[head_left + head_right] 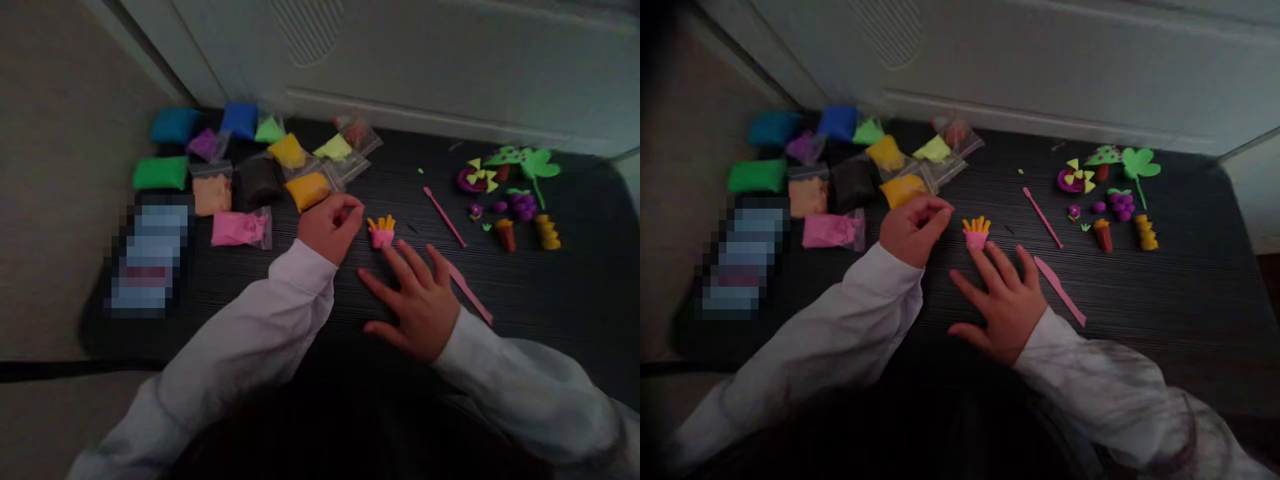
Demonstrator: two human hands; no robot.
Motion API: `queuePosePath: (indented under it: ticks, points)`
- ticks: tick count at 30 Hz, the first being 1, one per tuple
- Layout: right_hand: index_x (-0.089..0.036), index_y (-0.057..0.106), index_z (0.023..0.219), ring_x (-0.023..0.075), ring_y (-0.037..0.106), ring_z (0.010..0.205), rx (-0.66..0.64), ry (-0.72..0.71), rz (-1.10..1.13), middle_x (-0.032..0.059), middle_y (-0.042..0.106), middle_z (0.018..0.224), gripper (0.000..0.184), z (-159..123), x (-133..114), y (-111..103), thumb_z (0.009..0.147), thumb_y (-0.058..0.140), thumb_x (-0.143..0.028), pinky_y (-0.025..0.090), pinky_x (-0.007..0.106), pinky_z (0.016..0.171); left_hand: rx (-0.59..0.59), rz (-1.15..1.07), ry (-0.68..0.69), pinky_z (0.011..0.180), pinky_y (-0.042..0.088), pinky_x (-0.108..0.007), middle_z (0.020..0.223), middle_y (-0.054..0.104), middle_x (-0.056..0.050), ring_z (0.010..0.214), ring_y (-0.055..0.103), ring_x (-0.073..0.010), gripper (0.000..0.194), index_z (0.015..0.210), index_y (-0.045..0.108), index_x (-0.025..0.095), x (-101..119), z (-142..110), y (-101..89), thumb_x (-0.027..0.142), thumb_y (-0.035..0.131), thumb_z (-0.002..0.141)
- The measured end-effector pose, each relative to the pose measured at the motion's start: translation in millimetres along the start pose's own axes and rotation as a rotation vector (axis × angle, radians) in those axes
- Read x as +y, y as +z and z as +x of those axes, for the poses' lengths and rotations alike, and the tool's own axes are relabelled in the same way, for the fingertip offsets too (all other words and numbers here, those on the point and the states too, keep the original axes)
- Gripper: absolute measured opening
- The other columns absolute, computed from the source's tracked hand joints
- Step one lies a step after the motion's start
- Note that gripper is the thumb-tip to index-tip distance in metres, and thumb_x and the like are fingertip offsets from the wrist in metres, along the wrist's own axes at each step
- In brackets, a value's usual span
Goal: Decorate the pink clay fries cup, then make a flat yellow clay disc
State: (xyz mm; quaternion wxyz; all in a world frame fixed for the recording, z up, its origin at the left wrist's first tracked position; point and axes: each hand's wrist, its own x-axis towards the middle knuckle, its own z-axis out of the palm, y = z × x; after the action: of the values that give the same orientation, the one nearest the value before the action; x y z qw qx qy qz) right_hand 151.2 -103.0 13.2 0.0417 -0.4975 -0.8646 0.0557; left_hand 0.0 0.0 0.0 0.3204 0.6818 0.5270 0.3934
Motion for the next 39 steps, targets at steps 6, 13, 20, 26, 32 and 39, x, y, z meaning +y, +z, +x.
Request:
queuePosePath:
  ticks: [6,13,20,26,32,39]
  points:
    - [-0.031,0.036,0.124,0.029,0.014,0.126,0.026,0.056,-0.022,0.0111,0.021,0.138,0.062,-0.5,1.5,-0.8,0.071,0.032,-0.065,0.005,0.055,0.097,-0.018,0.01,-0.009,0.051,0.035,-0.02,0.053,0.05,0.004,0.05,0.045,-0.0068,0.016,0.077,0.059,0.017,1.4,-0.2,-0.8,0.029,0.048,0.074]
    - [-0.03,0.038,0.123,0.0298,0.015,0.126,0.032,0.059,-0.024,0.0115,0.022,0.138,0.063,0.1,0.1,0.2,0.071,0.032,-0.065,0.005,0.055,0.097,-0.022,-0.011,-0.003,0.049,0.035,-0.02,0.052,0.048,0.004,0.048,0.044,-0.0066,0.016,0.077,0.058,0.017,1.0,-0.4,-0.7,0.029,0.049,0.074]
    - [-0.031,0.037,0.123,0.0296,0.014,0.126,0.021,0.058,-0.021,0.0111,0.021,0.138,0.062,-0.3,0.8,-0.9,0.071,0.032,-0.065,0.004,0.055,0.096,-0.019,-0.013,-0.011,0.049,0.035,-0.02,0.052,0.049,0.005,0.048,0.044,-0.0064,0.016,0.077,0.058,0.017,1.5,-0.7,-0.8,0.03,0.049,0.074]
    - [-0.031,0.038,0.123,0.03,0.014,0.126,0.034,0.07,-0.023,0.0116,0.021,0.138,0.062,0.5,1.6,-0.4,0.071,0.033,-0.064,0.005,0.055,0.096,-0.018,-0.015,-0.014,0.049,0.035,-0.02,0.051,0.049,0.005,0.048,0.044,-0.0065,0.016,0.077,0.059,0.017,2.0,0.0,-0.8,0.029,0.049,0.074]
    - [-0.032,0.038,0.123,0.0294,0.014,0.126,0.029,0.067,-0.027,0.0107,0.022,0.138,0.061,-0.4,0.9,0.1,0.071,0.033,-0.064,0.005,0.055,0.096,-0.015,-0.019,-0.011,0.05,0.035,-0.02,0.051,0.049,0.005,0.048,0.045,-0.0065,0.015,0.077,0.059,0.017,1.7,-1.1,-1.1,0.029,0.049,0.073]
    - [-0.032,0.038,0.122,0.0296,0.014,0.126,0.042,0.075,-0.034,0.0107,0.022,0.138,0.061,-0.9,1.9,-0.3,0.071,0.033,-0.064,0.005,0.055,0.096,-0.024,-0.022,-0.031,0.049,0.035,-0.02,0.052,0.049,0.004,0.048,0.045,-0.0066,0.016,0.077,0.059,0.017,3.5,-0.8,-1.4,0.029,0.049,0.073]
